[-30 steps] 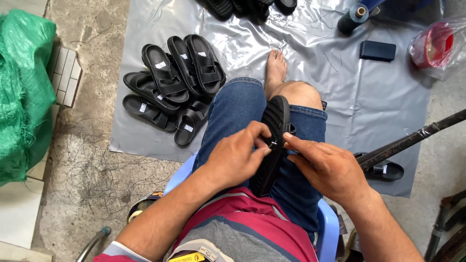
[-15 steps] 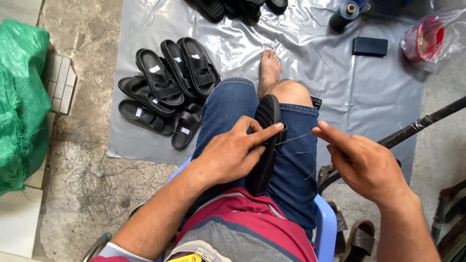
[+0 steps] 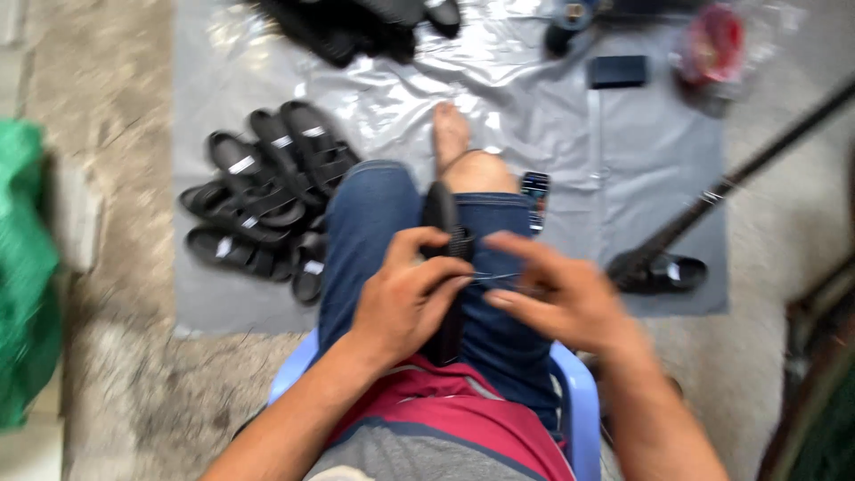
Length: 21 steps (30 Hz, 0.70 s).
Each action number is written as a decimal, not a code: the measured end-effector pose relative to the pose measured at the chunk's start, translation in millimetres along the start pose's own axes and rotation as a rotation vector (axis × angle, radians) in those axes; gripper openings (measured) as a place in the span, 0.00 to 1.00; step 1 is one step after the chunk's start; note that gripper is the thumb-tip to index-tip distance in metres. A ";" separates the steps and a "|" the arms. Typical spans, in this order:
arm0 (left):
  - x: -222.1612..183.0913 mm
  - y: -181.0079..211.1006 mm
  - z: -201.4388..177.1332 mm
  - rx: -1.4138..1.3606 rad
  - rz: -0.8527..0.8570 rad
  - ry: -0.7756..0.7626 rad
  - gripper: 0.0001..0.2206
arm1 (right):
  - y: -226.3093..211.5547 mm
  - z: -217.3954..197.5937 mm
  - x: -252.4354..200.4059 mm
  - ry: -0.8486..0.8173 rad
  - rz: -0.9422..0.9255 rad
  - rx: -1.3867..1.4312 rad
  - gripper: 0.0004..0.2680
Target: Hand-stitching the sole of a black sandal using a needle and thread
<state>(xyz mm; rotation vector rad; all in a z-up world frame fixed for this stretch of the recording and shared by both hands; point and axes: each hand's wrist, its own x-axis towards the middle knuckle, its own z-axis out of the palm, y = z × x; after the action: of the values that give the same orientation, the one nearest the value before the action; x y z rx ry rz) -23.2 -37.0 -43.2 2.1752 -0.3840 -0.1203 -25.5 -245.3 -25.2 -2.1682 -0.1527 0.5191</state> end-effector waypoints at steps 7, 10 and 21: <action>-20.5 -2.5 -2.2 -0.151 0.049 0.025 0.05 | -10.8 26.7 1.2 0.106 -0.366 0.069 0.08; -25.5 -2.4 1.7 0.091 0.083 0.032 0.06 | -2.4 35.3 1.4 0.301 -0.236 -0.246 0.05; -27.1 -8.8 -6.2 -0.067 0.068 -0.006 0.06 | 45.6 -21.7 -4.6 1.023 0.112 -0.084 0.06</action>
<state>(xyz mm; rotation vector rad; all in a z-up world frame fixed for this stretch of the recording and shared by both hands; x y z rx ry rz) -45.5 -18.9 -48.0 2.0937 -0.4507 -0.0998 -24.1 -290.4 -48.4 -2.2672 0.5129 -0.5762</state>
